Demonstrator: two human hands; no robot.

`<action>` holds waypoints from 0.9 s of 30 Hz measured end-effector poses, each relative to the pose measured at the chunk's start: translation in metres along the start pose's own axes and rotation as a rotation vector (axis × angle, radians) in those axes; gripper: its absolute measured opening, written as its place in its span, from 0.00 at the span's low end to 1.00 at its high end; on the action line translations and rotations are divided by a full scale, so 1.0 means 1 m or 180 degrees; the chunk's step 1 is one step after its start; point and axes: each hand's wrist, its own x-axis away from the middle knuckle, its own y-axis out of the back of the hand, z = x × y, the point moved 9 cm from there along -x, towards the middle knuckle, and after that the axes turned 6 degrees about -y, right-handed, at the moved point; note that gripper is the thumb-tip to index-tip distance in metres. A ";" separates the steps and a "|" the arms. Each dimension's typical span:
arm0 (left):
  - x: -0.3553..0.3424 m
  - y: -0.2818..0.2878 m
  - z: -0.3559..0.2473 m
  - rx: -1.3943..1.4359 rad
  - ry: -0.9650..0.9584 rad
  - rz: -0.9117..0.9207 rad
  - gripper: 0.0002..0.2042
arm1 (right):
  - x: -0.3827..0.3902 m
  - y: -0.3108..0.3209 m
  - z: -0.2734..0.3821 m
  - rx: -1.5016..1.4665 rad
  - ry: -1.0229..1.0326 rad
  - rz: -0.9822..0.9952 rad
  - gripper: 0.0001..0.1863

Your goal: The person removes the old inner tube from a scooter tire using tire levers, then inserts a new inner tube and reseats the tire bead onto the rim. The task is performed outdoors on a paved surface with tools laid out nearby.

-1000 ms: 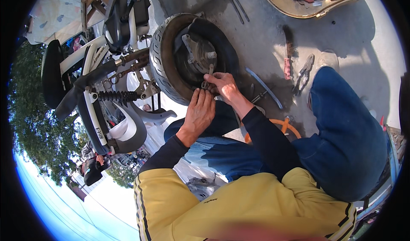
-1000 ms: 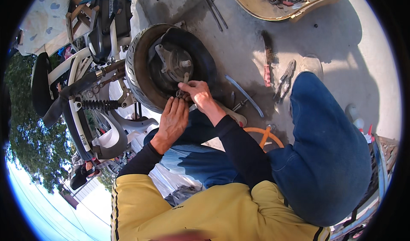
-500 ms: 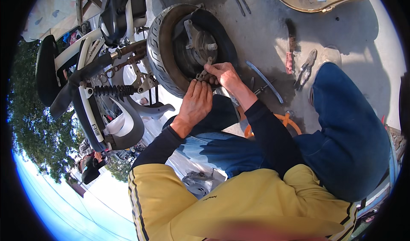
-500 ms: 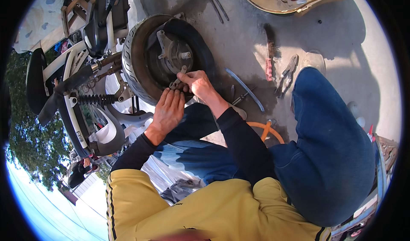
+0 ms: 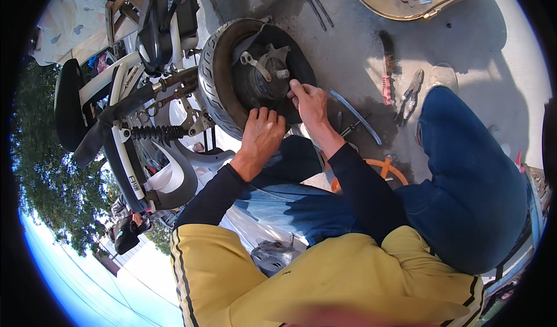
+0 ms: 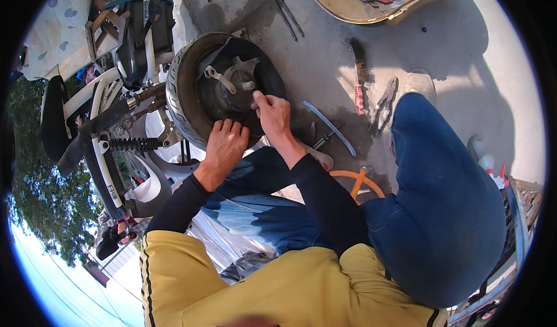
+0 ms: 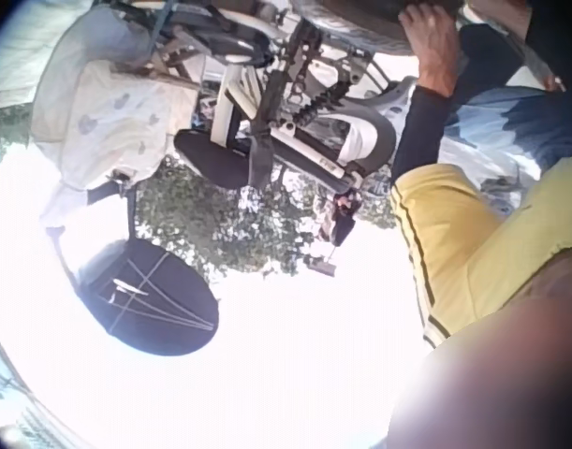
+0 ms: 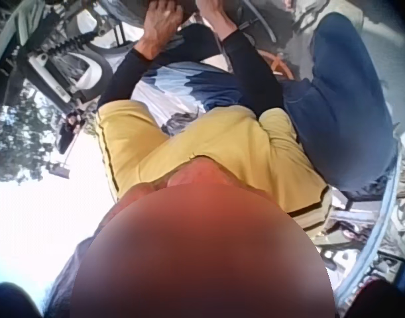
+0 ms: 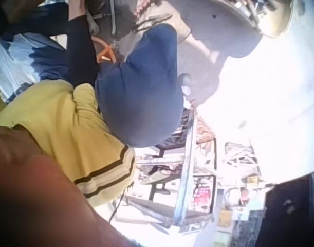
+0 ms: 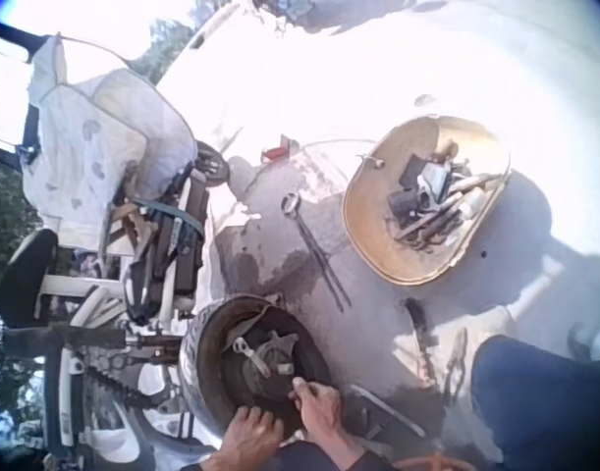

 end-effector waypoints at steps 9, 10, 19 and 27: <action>-0.017 0.004 0.021 -0.0014 0.0958 -0.0090 0.04 | 0.039 0.056 -0.138 0.1044 -0.0529 -0.0584 0.22; -0.017 0.012 0.013 0.0024 0.0668 -0.0175 0.03 | 0.046 0.044 -0.162 0.1062 -0.1111 -0.0216 0.21; -0.007 -0.006 -0.009 0.0264 -0.0239 0.0126 0.03 | 0.016 -0.039 -0.150 -0.0771 -0.1662 0.1081 0.28; -0.023 -0.036 0.003 0.0605 0.0335 0.0263 0.04 | 0.002 -0.032 -0.140 -0.0869 -0.2025 0.0953 0.23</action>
